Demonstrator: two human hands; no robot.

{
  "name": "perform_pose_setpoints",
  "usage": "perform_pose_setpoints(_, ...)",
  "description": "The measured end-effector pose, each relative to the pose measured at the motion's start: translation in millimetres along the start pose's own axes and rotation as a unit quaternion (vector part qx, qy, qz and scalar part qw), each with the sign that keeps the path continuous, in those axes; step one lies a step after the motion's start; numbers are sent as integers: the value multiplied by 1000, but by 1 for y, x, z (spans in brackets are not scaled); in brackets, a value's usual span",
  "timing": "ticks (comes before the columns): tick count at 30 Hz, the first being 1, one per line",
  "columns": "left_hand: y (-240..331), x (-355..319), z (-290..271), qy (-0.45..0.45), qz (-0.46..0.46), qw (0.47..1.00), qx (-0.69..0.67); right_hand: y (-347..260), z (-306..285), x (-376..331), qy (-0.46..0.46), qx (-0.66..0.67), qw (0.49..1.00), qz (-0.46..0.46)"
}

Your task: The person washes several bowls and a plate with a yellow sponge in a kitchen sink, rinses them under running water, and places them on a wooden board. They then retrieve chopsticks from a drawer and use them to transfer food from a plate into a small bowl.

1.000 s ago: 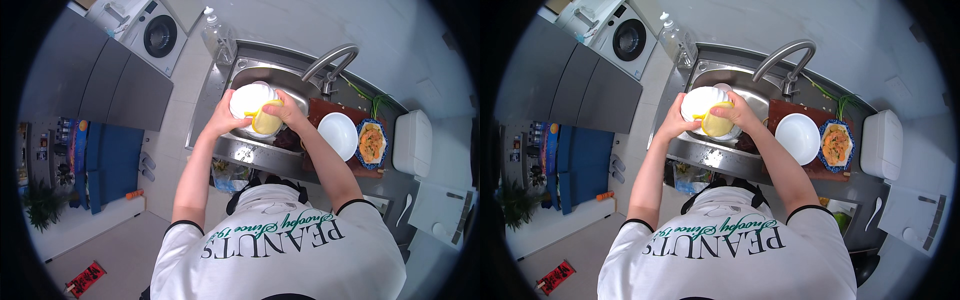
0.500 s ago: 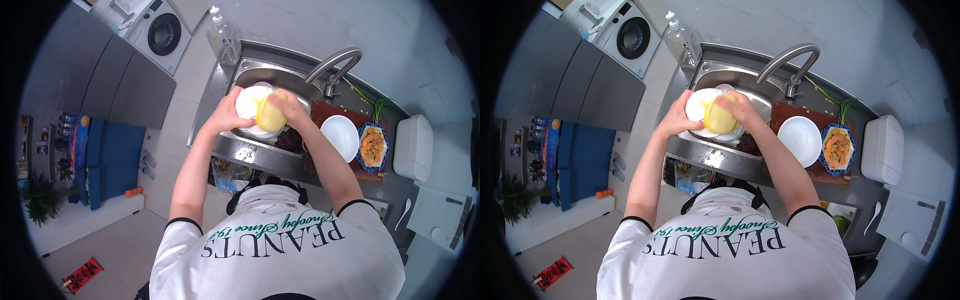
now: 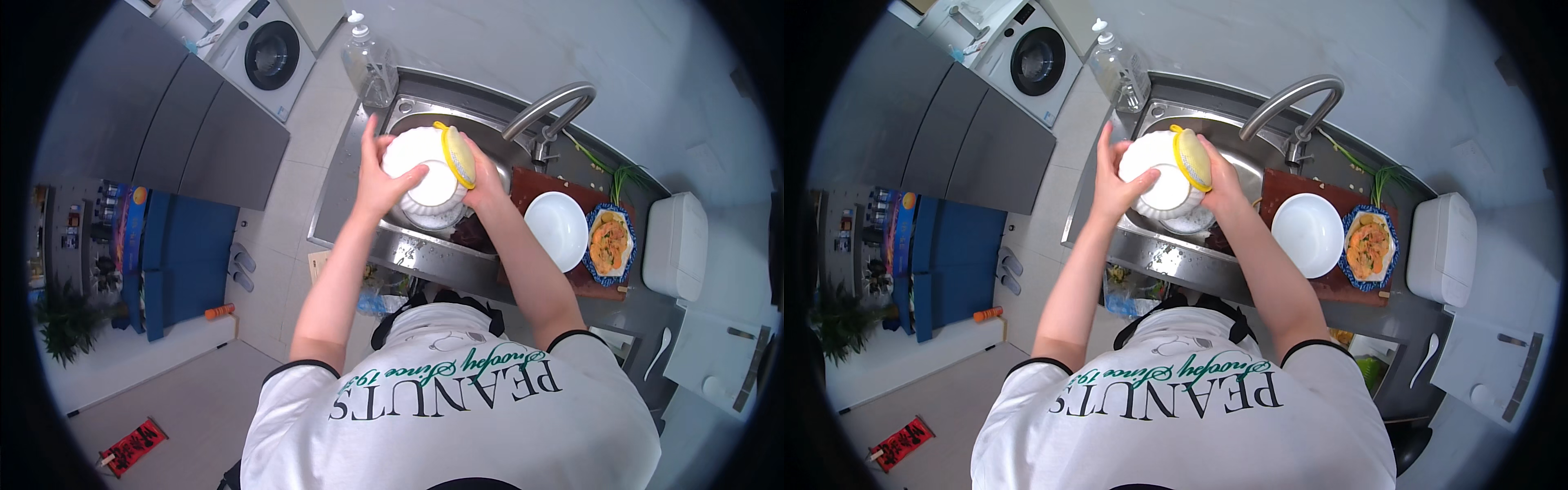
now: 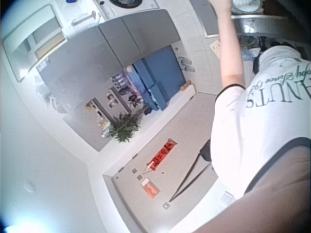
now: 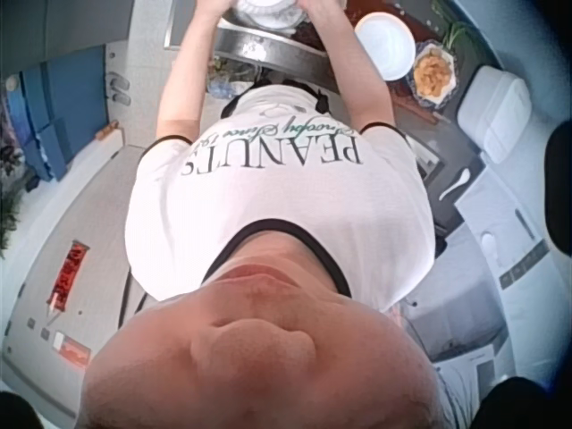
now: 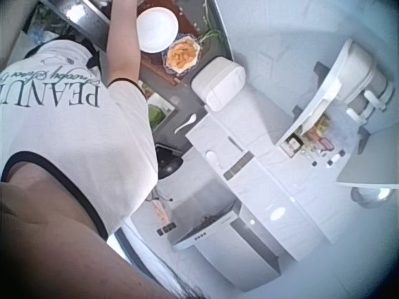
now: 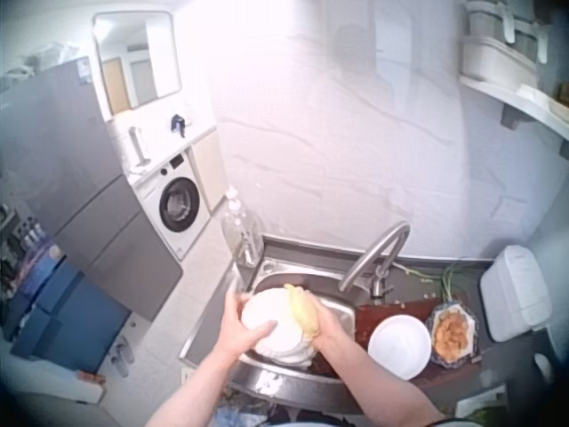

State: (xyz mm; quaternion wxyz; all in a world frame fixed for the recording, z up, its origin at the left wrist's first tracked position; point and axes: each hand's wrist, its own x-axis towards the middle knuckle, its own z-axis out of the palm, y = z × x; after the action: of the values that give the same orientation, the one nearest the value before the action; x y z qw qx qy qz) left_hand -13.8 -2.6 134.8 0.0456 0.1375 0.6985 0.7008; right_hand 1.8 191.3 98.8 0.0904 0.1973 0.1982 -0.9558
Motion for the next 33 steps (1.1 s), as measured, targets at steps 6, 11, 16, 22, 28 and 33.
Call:
perform_pose_setpoints(6, -40, -35, 25, 111, -156, 916, -353, 14, 0, -10, 91, 21, 995, -39)
perform_pose_setpoints(11, -35, -35, 20, 88, -131, 972, -177, 11, 9, -17, 101, -240, 950, -172)
perform_pose_setpoints(16, 9, -17, 11, -17, 61, 966, 251, -4, 20, -5, 36, -416, 876, -243)
perform_pose_setpoints(22, 56, 3, 6, -145, 166, 878, 426, -21, 33, -4, -95, -719, 599, -340)
perform_pose_setpoints(28, 51, 2, -11, -62, 112, 972, 197, -17, 31, -7, -45, -171, 971, -161)
perform_pose_setpoints(33, 44, 3, -8, -35, 69, 986, 146, -5, 23, -4, -31, -168, 972, -163)
